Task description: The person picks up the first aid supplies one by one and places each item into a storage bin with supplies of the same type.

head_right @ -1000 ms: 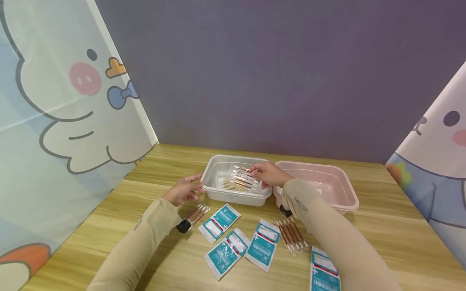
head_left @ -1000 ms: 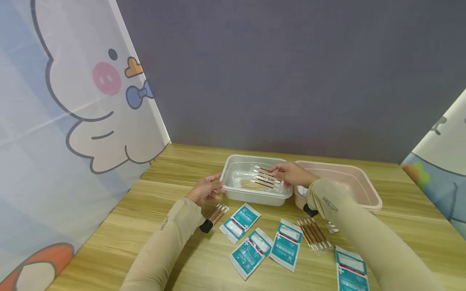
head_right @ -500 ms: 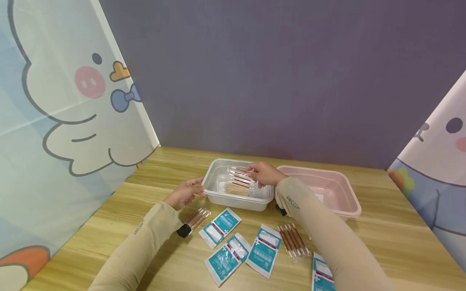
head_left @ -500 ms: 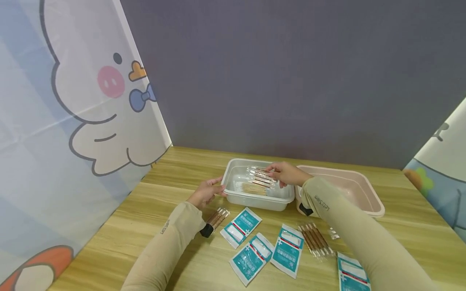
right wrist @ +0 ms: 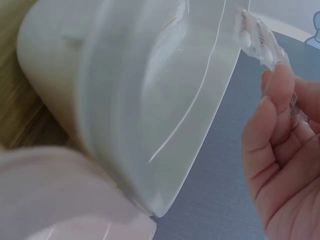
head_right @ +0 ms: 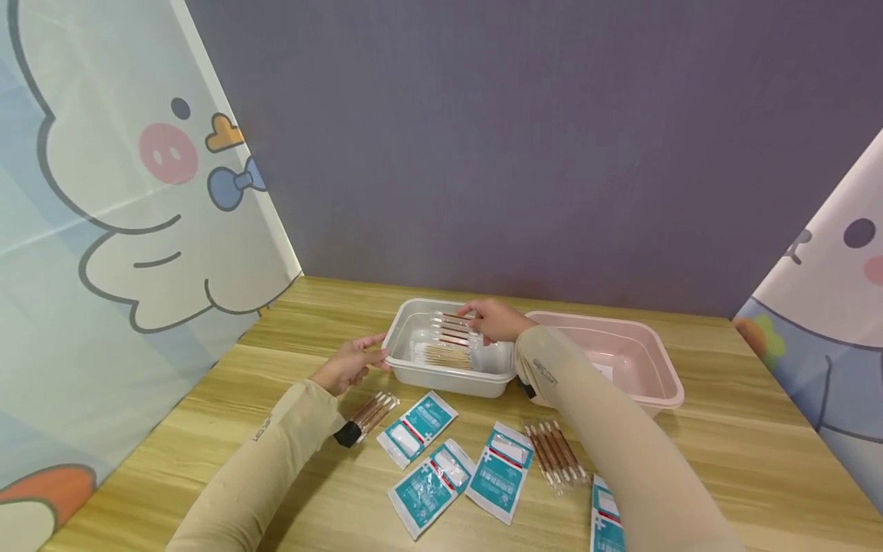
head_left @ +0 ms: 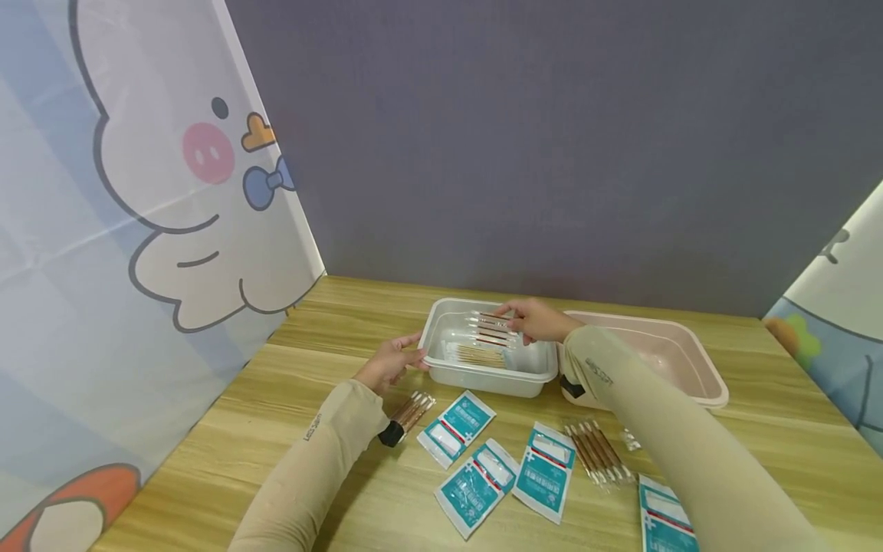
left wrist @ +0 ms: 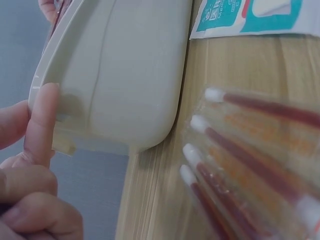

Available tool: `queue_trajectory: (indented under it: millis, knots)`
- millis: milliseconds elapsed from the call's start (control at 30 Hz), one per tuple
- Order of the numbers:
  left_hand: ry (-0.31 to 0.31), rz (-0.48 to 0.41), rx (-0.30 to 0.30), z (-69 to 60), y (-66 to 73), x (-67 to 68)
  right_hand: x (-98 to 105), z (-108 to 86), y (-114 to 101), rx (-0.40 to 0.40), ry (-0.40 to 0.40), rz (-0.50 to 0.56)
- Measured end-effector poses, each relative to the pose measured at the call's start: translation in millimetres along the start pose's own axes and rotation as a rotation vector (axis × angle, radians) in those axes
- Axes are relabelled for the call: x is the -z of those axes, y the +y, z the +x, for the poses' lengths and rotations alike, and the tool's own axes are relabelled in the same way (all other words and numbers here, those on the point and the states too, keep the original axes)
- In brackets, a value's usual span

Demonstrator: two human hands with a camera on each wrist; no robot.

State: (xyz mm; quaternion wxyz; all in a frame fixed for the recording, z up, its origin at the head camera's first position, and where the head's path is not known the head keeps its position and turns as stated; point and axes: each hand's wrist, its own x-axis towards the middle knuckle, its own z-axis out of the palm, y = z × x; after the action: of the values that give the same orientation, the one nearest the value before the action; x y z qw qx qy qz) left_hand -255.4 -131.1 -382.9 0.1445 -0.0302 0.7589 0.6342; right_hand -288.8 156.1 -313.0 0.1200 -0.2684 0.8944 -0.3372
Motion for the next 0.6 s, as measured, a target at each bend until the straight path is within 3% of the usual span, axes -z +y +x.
queue_trajectory:
  millis: [200, 300, 500, 600]
  knots:
    - [0.018, -0.001, 0.002, 1.8, 0.2, -1.5, 0.1, 7.0, -2.9, -0.018, -0.036, -0.007]
    - [0.019, -0.014, -0.002, 3.1, -0.5, -3.0, -0.8, 8.7, -4.4, -0.065, -0.051, -0.02]
    - [0.019, -0.012, -0.001, 1.9, -3.3, -3.2, -6.1, 13.4, -9.4, -0.315, -0.034, 0.041]
    - [0.027, -0.008, 0.006, 1.0, -3.0, -2.0, -7.5, 16.6, -11.1, -0.375, -0.029, 0.068]
